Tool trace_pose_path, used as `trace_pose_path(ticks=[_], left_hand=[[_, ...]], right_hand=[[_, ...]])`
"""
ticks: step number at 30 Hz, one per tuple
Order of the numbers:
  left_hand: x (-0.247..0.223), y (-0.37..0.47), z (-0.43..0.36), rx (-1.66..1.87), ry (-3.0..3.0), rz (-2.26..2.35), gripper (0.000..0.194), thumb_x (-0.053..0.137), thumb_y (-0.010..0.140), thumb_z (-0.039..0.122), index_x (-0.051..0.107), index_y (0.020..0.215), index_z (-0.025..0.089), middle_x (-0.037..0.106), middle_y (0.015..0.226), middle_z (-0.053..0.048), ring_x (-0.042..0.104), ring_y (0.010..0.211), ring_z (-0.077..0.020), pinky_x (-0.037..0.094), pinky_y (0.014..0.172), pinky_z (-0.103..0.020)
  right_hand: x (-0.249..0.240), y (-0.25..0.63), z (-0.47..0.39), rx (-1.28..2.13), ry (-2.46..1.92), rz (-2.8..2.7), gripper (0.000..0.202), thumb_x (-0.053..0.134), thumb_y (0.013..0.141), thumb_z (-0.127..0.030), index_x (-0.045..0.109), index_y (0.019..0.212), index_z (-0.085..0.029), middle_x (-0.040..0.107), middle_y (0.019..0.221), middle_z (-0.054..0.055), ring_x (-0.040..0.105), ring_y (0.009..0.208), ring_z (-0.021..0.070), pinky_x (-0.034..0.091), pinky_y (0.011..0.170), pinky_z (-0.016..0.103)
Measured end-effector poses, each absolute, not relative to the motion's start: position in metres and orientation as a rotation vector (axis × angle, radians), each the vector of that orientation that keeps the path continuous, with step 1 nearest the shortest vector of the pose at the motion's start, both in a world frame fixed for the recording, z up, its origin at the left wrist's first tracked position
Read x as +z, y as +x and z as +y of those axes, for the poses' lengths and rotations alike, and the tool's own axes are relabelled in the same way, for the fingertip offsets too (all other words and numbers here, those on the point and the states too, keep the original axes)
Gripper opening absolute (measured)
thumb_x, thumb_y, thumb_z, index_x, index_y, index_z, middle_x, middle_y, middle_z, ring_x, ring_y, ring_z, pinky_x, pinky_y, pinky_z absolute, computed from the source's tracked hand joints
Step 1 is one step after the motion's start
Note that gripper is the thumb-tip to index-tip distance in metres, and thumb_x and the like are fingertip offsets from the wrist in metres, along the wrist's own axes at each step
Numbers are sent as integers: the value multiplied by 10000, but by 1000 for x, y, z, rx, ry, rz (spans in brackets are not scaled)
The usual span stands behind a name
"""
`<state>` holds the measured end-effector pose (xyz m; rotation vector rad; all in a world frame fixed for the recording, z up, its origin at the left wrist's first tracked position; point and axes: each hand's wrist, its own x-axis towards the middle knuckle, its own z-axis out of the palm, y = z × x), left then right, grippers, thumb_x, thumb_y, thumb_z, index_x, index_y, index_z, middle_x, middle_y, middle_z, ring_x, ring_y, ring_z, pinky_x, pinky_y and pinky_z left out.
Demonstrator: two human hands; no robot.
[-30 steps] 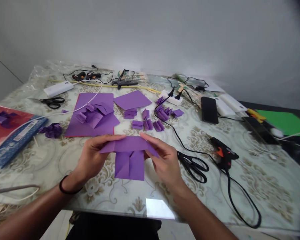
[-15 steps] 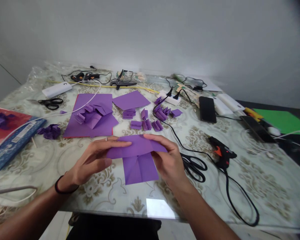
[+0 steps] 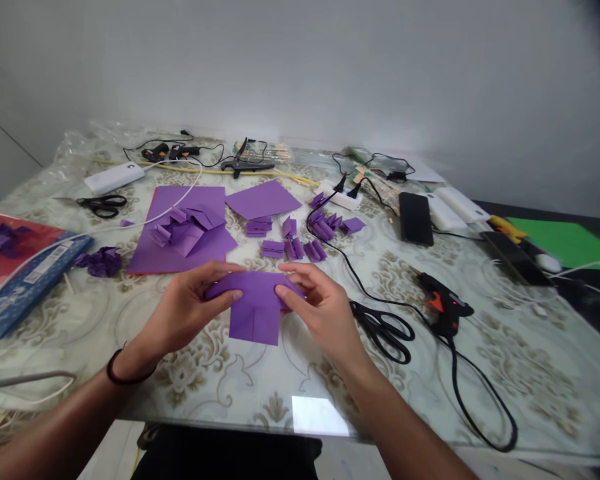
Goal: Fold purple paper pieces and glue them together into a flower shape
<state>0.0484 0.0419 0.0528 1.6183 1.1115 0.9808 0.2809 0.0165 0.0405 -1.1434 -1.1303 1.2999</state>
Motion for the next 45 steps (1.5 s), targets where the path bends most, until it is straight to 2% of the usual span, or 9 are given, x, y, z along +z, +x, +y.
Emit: trace_pose_path(ticks=[3,7,9,13,21,28,34,40,45], left_hand=[[54,47,43,900,1486,1118,403,852,864,356,796,1242,228,822,819,1,750,702,-165,587,617,-229],[58,46,46,837,1477,1161,223,821,882,419,850,891,198,836,824,-27,742,687,-158,572,617,-214],[59,46,47,827,1509,1171,206,823,875,405,849,844,202,828,789,-20,717,659,-145,531,583,-197],[58,46,47,826,1502,1188,200,834,857,413,869,850,216,839,814,-23,706,678,-143,506,597,-198],[58,46,45,902,1393,1207,191,883,820,420,892,803,231,860,839,-31,742,728,-176,558,674,-240],[51,42,46,911,1336,1234,245,906,822,459,908,982,274,881,1019,-49,823,960,-281,658,849,-349],[58,44,47,903,1523,1310,245,872,829,481,908,982,294,870,1091,-36,824,1038,-304,663,864,-339],[57,41,50,683,1565,1117,269,820,891,470,895,1030,252,878,1020,-47,808,903,-241,618,755,-275],[61,45,47,568,1695,1120,252,806,902,434,868,872,191,812,784,-24,696,662,-165,494,587,-232]], right_hand=[[40,282,18,1303,-1170,-1139,338,854,849,-384,768,1148,-254,769,862,-3,744,726,169,658,672,298],[38,286,20,1276,-1246,-1195,333,870,826,-419,821,1099,-234,791,872,18,743,756,174,621,706,296],[37,287,20,1252,-1282,-1221,288,861,834,-457,846,1012,-231,805,871,29,730,766,173,587,708,290],[35,286,21,1230,-1291,-1235,248,838,848,-470,851,865,-223,820,856,37,711,746,172,552,706,294],[39,285,19,1161,-1317,-1275,216,844,826,-445,864,831,-230,819,808,35,697,704,182,542,670,306],[42,289,19,1127,-1319,-1331,207,817,850,-437,877,843,-239,828,816,41,707,711,199,550,661,315],[42,291,19,1118,-1313,-1336,216,818,858,-440,877,849,-232,816,799,37,689,690,188,528,640,301],[45,293,19,1138,-1294,-1389,241,787,895,-432,848,855,-203,788,766,33,655,657,167,501,613,286],[50,289,16,1149,-1258,-1529,180,761,921,-380,836,918,-216,788,769,15,680,666,165,527,635,282]])
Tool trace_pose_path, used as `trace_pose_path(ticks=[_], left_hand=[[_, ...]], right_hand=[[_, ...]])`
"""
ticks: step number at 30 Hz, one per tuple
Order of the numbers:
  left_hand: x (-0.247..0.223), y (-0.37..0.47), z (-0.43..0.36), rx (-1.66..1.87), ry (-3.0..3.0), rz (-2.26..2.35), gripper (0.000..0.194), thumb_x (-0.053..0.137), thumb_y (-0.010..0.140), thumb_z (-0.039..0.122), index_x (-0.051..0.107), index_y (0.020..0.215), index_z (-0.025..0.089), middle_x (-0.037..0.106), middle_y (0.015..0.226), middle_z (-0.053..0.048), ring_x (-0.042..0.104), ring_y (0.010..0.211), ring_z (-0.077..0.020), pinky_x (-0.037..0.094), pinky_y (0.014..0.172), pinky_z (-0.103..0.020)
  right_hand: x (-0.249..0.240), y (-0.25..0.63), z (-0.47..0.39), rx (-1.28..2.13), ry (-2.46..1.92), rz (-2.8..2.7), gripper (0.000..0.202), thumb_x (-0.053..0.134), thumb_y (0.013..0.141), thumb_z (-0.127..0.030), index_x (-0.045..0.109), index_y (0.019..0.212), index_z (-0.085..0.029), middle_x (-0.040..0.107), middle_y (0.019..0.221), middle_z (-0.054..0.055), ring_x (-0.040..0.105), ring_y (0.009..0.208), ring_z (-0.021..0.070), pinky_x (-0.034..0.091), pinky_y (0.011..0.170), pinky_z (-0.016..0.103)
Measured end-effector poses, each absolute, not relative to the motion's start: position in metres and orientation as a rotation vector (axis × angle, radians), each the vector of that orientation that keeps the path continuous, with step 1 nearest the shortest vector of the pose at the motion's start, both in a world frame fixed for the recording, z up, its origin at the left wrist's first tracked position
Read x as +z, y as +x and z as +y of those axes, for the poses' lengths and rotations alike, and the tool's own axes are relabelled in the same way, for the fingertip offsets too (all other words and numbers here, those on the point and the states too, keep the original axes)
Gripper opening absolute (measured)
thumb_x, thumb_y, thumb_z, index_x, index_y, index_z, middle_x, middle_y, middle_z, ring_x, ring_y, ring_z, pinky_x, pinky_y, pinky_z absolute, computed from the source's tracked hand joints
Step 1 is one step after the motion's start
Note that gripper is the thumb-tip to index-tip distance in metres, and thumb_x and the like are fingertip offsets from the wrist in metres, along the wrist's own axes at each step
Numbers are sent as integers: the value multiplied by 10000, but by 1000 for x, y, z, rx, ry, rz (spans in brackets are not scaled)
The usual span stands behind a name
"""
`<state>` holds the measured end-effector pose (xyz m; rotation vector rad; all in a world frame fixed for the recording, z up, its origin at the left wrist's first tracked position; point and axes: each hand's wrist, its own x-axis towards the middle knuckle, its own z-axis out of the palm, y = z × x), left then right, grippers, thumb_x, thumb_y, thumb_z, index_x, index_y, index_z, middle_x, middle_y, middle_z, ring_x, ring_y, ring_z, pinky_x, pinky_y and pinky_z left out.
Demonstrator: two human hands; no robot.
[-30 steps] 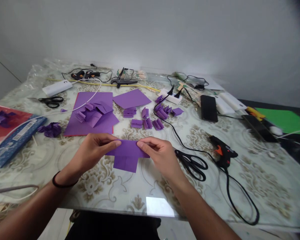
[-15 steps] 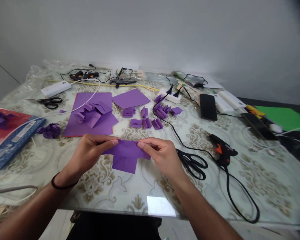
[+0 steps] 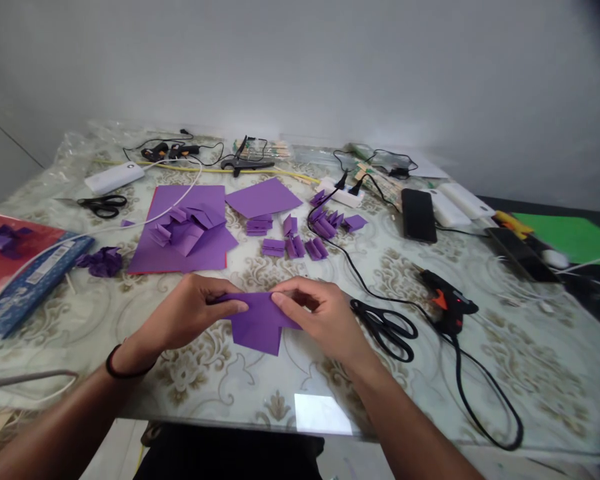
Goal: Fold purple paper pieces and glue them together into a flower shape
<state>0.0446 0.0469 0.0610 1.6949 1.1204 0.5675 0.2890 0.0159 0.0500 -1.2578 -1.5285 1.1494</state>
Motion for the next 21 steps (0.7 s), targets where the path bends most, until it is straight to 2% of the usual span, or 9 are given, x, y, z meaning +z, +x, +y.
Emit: trace_pose_path(ticks=[6,11,17,21], left_hand=[[65,49,41,558,1784,1024,259,701,987,409,879,958,222,818,812,-7,687,684,-164,477,608,-230],[66,49,40,589,1912,1100,354,660,1011,433,863,844,195,720,646,21,586,564,-129,382,528,-222],[67,46,46,537,1852,1039,240,692,988,390,874,993,234,855,902,-9,740,780,-193,530,691,-243],[66,44,47,482,1828,1010,178,782,918,361,852,1012,228,829,872,2,709,736,-174,531,662,-235]], right_hand=[[49,281,12,1139,-1215,-1612,150,738,953,-345,849,924,-249,832,862,15,731,755,188,545,695,300],[47,281,11,1247,-1258,-1555,160,748,938,-365,856,960,-249,828,828,12,710,710,174,519,650,286],[46,287,17,1259,-1300,-1464,160,783,896,-382,861,892,-242,834,833,25,723,733,188,528,667,299],[46,289,17,1302,-1282,-1465,206,804,888,-421,852,944,-229,826,832,28,726,735,188,546,669,295]])
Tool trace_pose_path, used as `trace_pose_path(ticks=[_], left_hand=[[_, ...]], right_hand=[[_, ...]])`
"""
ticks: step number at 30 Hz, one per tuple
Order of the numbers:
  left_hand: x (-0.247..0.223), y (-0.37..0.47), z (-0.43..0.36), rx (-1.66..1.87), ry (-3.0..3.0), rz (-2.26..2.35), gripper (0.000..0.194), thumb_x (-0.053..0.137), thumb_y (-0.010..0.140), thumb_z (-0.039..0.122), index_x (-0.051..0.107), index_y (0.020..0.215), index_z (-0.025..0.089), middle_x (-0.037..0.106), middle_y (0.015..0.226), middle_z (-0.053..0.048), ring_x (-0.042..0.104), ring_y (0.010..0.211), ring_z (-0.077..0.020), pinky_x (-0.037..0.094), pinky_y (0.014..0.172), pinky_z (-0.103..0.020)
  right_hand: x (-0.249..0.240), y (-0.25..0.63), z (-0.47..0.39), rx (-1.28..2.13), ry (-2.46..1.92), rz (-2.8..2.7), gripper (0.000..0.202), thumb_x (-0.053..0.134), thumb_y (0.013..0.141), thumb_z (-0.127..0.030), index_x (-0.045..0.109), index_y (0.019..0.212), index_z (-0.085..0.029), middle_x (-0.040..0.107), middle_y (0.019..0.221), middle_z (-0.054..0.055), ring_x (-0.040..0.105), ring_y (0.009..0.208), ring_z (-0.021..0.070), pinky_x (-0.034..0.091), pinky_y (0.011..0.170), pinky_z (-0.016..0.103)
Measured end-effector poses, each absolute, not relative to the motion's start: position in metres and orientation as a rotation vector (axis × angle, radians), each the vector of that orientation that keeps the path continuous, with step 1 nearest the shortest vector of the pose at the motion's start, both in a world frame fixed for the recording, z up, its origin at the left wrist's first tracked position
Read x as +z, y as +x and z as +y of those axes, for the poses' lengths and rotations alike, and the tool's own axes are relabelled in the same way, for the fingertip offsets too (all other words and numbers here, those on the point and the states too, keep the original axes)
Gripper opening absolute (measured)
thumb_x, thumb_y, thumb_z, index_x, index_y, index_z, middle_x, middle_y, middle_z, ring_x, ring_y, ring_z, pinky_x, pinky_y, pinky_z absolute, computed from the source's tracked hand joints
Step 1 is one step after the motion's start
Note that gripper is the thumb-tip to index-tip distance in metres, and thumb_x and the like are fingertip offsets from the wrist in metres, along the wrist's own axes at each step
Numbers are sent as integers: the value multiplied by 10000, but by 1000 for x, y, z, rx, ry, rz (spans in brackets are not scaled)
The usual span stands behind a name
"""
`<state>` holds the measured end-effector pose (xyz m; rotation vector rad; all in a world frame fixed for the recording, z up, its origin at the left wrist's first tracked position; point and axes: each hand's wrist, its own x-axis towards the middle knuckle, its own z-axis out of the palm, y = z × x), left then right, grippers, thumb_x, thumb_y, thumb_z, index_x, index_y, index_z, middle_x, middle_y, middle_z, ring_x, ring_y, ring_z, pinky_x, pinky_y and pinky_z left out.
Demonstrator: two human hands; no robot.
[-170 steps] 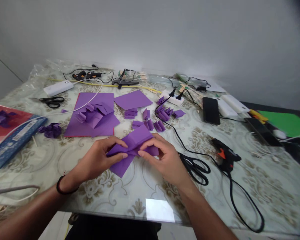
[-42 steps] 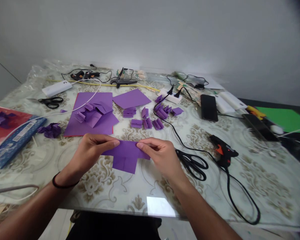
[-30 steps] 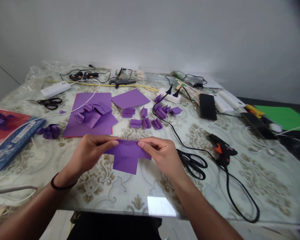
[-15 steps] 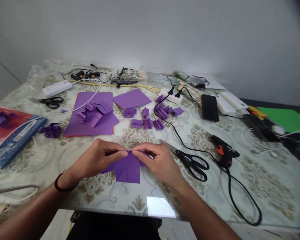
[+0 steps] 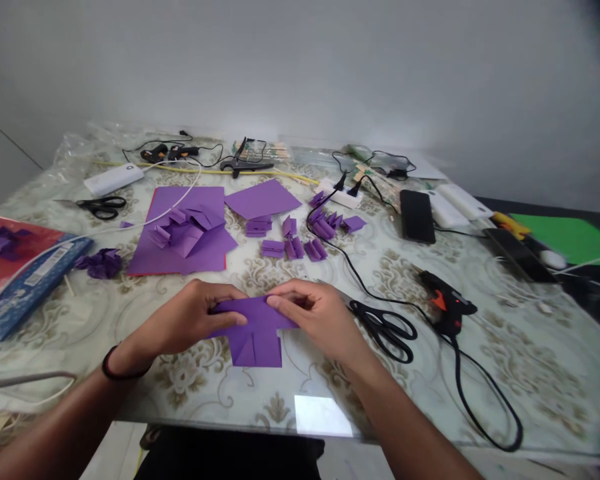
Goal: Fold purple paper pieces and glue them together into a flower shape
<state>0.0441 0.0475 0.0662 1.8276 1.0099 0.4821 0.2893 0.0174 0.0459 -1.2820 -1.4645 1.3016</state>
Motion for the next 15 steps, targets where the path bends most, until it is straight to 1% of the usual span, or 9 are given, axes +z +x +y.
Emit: trace_pose_path(ticks=[3,5,6,8,10,11,12,15], left_hand=[[62,45,47,584,1723,1035,186,791,903,371,835,974,205,817,883,-20,710,751,-175,545,663,-239],[58,47,47,724,1583,1053,194,808,883,377,807,949,195,800,877,-24,701,731,-165,552,648,-239],[56,47,47,798,1512,1057,189,824,863,367,782,927,194,777,841,-12,681,693,-149,543,623,-229],[55,49,48,905,1397,1062,202,862,806,320,709,850,197,689,722,37,601,589,-103,484,545,-192],[57,49,47,908,1322,1036,277,892,755,272,625,778,199,614,661,68,553,546,-79,446,508,-169],[58,50,47,871,1291,1018,305,899,744,263,602,768,201,616,666,69,568,554,-83,460,513,-170],[59,50,46,812,1265,999,304,902,746,267,609,792,204,648,697,59,609,585,-99,497,536,-184],[59,51,44,664,1296,985,285,899,779,317,699,949,207,764,865,2,727,737,-175,606,653,-264]], right_hand=[[48,292,17,1410,-1246,-1505,297,807,895,-496,839,970,-210,824,875,35,722,733,191,554,651,294],[49,294,18,1470,-1207,-1533,319,809,895,-514,835,979,-207,827,907,42,739,770,203,577,688,308],[49,295,18,1473,-1193,-1551,307,822,884,-501,834,983,-210,830,928,45,748,799,209,586,726,316],[50,297,20,1437,-1183,-1594,252,849,857,-450,833,946,-215,831,940,44,748,831,208,587,782,319],[49,299,21,1390,-1214,-1608,204,843,860,-419,827,891,-218,821,906,34,724,798,190,565,748,301],[49,299,22,1378,-1235,-1603,193,834,866,-413,825,882,-220,814,886,28,706,772,181,546,711,290],[49,299,22,1372,-1253,-1597,184,828,870,-408,826,885,-224,807,874,24,691,754,177,527,677,282],[50,296,19,1336,-1294,-1611,178,856,842,-373,841,969,-248,797,899,12,674,773,178,504,669,278]])
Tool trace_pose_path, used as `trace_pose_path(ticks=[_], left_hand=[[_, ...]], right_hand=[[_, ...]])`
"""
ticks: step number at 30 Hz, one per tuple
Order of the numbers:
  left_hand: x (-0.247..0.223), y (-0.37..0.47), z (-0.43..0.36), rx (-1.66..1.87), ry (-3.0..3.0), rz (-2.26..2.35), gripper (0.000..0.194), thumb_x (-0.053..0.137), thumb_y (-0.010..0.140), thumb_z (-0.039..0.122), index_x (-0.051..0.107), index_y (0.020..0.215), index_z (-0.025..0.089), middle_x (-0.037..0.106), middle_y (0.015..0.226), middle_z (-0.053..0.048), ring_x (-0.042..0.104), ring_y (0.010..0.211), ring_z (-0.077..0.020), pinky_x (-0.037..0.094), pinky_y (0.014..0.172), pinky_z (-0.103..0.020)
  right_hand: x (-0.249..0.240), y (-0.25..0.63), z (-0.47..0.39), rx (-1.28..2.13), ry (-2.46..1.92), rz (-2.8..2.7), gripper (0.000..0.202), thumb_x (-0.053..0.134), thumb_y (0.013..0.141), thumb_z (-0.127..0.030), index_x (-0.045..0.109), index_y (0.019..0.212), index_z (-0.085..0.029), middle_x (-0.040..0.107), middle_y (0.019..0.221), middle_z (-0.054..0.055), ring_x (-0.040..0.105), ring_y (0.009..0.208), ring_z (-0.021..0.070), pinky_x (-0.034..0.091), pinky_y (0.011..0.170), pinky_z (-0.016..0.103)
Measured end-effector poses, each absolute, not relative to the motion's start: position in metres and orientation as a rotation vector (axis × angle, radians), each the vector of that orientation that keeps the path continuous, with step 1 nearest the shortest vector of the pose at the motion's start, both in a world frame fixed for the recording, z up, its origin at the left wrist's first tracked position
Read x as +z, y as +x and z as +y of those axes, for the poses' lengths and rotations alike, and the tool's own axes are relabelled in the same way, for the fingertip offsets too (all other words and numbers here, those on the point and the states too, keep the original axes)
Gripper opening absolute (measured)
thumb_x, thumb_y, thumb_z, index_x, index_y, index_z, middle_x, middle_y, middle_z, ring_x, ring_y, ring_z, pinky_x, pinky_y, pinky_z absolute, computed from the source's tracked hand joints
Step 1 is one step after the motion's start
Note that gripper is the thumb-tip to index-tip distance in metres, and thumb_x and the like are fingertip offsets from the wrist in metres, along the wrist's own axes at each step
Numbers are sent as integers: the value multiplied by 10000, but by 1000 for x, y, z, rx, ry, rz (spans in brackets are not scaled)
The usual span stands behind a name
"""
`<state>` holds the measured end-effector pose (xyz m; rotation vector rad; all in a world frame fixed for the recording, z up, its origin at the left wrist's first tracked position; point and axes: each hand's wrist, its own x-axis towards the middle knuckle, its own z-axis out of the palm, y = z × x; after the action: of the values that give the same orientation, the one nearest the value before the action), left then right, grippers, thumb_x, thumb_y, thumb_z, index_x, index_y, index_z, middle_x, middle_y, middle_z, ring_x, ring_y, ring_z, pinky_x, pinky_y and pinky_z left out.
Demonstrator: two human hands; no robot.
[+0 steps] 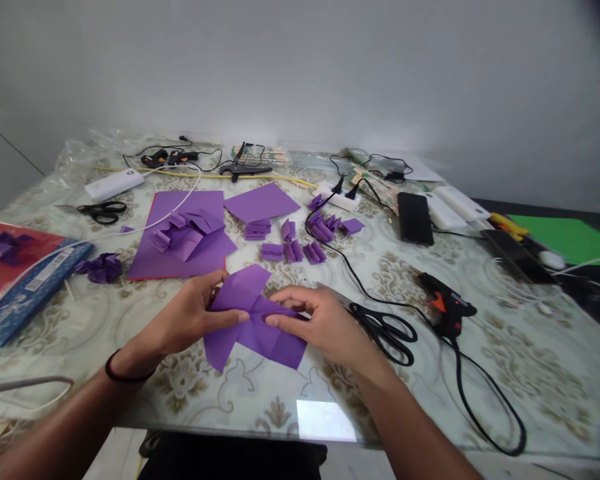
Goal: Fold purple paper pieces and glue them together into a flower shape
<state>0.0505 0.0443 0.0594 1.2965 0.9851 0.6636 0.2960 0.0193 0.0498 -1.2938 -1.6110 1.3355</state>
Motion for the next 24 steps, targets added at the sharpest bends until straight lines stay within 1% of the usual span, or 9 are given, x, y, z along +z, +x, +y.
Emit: trace_pose_path(ticks=[2,6,9,11,13,15,19,21,24], left_hand=[[57,51,44,632,1378,1018,304,894,798,351,743,1014,199,792,931,-20,741,781,-194,614,677,-273],[52,51,46,721,1378,1112,316,892,805,399,749,980,178,787,868,-15,713,710,-174,576,601,-242],[53,49,48,843,1304,1171,365,922,773,402,754,1012,182,789,854,-6,699,677,-164,570,572,-234],[55,49,49,894,1247,1193,415,930,764,412,761,1068,186,799,884,-11,697,669,-164,582,568,-241],[57,49,49,916,1213,1214,449,938,752,418,764,1095,186,806,913,-18,704,678,-168,592,571,-244],[59,48,48,919,1196,1225,476,948,738,401,765,1123,191,814,954,-23,723,713,-179,608,591,-248],[60,47,47,899,1172,1197,521,941,746,385,750,1198,207,825,1031,-32,751,767,-199,637,645,-274],[60,46,48,883,1203,1189,503,928,764,408,748,1187,203,822,1012,-32,745,755,-197,630,637,-273],[59,44,49,843,1329,1208,448,905,797,432,751,1147,199,807,942,-15,720,722,-178,594,601,-244]], right_hand=[[50,294,17,1299,-1303,-1646,225,874,829,-359,842,1033,-271,753,832,-11,644,750,169,493,677,277],[49,293,16,1271,-1277,-1617,402,866,851,-339,784,1244,-321,692,796,-38,623,713,158,503,694,283],[46,296,19,1273,-1253,-1512,473,852,860,-300,746,1320,-332,729,910,-12,696,807,181,563,753,298],[44,298,21,1257,-1215,-1481,516,856,850,-272,736,1347,-346,760,1080,17,740,928,201,598,833,319],[44,300,21,1235,-1173,-1500,530,870,842,-262,742,1347,-362,756,1254,32,751,1040,216,611,914,341],[44,301,21,1244,-1145,-1528,511,887,838,-275,758,1324,-361,747,1325,34,748,1097,225,617,954,350],[47,303,18,1258,-1121,-1555,486,853,874,-270,752,1342,-354,764,1314,33,755,1086,216,625,962,351],[48,304,17,1217,-1122,-1579,456,821,892,-262,756,1336,-348,777,1288,32,761,1054,212,625,939,350],[46,304,18,1121,-1148,-1609,346,791,891,-238,800,1229,-313,806,1211,37,763,1045,226,611,908,351]])
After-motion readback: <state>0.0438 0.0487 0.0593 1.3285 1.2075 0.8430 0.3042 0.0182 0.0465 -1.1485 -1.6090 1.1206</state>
